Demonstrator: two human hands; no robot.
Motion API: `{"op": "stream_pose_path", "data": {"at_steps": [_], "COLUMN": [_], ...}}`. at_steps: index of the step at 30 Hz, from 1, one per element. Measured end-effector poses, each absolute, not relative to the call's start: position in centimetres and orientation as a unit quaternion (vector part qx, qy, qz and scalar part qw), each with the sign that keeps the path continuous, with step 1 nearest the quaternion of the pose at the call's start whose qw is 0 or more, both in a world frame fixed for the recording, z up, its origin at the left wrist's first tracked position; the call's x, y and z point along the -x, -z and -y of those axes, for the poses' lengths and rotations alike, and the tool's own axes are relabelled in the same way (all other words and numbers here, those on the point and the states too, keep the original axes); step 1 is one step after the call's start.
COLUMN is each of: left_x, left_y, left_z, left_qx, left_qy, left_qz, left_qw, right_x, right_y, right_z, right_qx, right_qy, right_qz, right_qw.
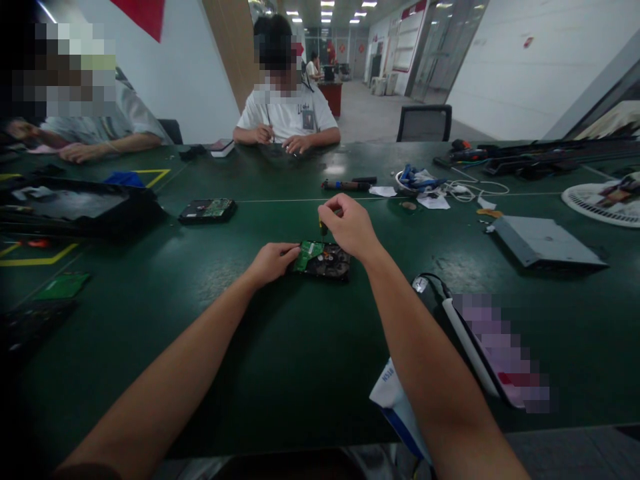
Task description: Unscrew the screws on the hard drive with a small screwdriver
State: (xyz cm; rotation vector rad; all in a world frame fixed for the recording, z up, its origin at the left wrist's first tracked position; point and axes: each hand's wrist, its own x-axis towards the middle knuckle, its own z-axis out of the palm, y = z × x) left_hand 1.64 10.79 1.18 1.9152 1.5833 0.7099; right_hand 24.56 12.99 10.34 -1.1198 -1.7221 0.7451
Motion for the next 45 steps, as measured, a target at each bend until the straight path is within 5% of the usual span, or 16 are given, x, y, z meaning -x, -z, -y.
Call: {"op": "stream_pose_path", "data": {"at_steps": [13, 25, 37, 45], "left_x": [-1.71, -1.62, -1.72, -1.79], "left_y": [-0.72, -0.71, -0.68, -0.83], "left_z": [-11.0, -11.1, -10.93, -10.96], "left_qx": [-0.709, -0.705, -0.673, -0.675], "left_qy": [-0.271, -0.27, -0.275, -0.266], "left_qz": [-0.597, -0.601, -0.629, -0.635], "left_qw": [0.261, 0.264, 0.276, 0.266], "right_x": [-24.21, -24.64, -23.95, -24.47], "right_y": [-10.51, -10.29, -10.61, -10.69], "right_z": [-12.4, -12.9, -12.29, -12.5], "right_qx": [0.409, 0.476, 0.411, 0.442], "right_qy": [-0.399, -0.293, -0.431, -0.325], "right_qz": [0.702, 0.692, 0.679, 0.71], "right_qw": [0.425, 0.457, 0.429, 0.441]}}
